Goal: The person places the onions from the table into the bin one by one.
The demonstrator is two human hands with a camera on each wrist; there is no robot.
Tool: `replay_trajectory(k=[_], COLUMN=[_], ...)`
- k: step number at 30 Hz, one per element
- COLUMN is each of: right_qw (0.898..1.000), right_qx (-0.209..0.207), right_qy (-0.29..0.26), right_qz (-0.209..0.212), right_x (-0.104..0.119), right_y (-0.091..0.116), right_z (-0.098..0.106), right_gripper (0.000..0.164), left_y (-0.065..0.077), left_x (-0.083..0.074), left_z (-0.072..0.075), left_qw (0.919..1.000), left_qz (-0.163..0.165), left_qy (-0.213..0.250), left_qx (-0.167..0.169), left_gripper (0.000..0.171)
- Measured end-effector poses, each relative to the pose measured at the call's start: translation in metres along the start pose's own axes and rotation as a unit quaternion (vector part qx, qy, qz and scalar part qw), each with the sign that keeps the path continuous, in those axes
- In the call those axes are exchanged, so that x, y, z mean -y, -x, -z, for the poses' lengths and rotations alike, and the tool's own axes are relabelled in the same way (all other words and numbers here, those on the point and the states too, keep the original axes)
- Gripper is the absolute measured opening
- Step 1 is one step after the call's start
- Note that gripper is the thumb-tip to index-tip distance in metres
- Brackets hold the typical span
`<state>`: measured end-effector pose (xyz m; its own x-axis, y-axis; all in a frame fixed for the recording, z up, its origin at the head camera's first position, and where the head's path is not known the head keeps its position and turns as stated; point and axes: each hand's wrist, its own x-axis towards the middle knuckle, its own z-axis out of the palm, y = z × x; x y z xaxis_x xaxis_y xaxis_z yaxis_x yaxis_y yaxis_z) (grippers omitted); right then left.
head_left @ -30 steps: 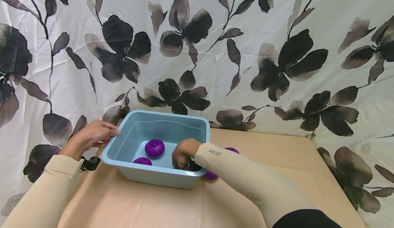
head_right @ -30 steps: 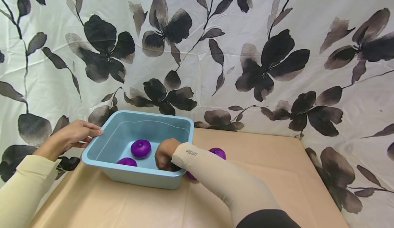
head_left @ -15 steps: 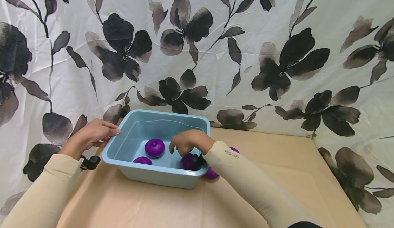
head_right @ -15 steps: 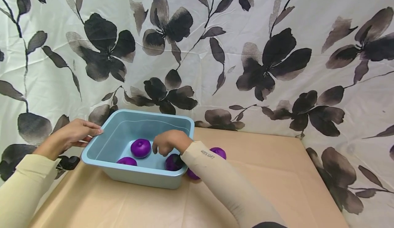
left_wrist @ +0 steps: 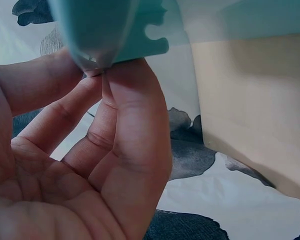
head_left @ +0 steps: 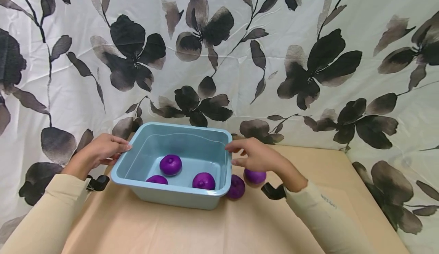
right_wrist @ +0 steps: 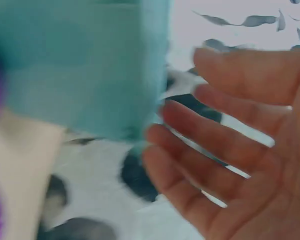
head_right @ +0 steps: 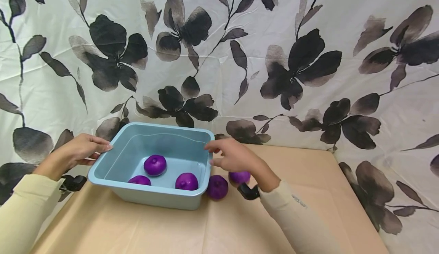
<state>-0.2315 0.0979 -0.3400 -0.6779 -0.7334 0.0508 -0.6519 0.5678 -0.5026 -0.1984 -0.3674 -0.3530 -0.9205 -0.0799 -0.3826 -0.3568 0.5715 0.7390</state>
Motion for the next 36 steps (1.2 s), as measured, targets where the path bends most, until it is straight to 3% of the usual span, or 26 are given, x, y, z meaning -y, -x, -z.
replay_trajectory(k=[5, 8, 15, 21, 30, 36], right_qw=[0.991, 0.982, 0.979, 0.975, 0.969, 0.969], right_qx=[-0.116, -0.150, -0.110, -0.105, -0.134, -0.151], right_qy=[-0.030, -0.018, 0.004, 0.007, -0.008, -0.026], right_qz=[-0.062, -0.111, -0.169, -0.197, -0.205, -0.192], right_x=[-0.036, -0.059, -0.112, -0.130, -0.142, -0.135], right_y=[0.040, 0.053, 0.056, 0.049, 0.051, 0.055], right_z=[-0.031, -0.046, -0.082, -0.101, -0.099, -0.083], right_gripper=[0.039, 0.049, 0.083, 0.086, 0.087, 0.084], left_y=[0.001, 0.001, 0.004, 0.005, 0.003, 0.002], left_x=[0.002, 0.003, 0.003, -0.001, -0.005, -0.003], left_z=[-0.001, -0.002, -0.005, -0.003, -0.005, -0.006], left_qw=[1.0000, 0.9999, 1.0000, 0.9999, 0.9999, 0.9999], left_qz=[-0.008, -0.011, -0.005, -0.006, 0.002, 0.005], left_qy=[-0.003, -0.001, 0.002, -0.001, -0.004, 0.003], left_qx=[-0.003, -0.006, -0.006, -0.011, -0.016, -0.015], left_gripper=[0.051, 0.050, 0.048, 0.047, 0.047, 0.048])
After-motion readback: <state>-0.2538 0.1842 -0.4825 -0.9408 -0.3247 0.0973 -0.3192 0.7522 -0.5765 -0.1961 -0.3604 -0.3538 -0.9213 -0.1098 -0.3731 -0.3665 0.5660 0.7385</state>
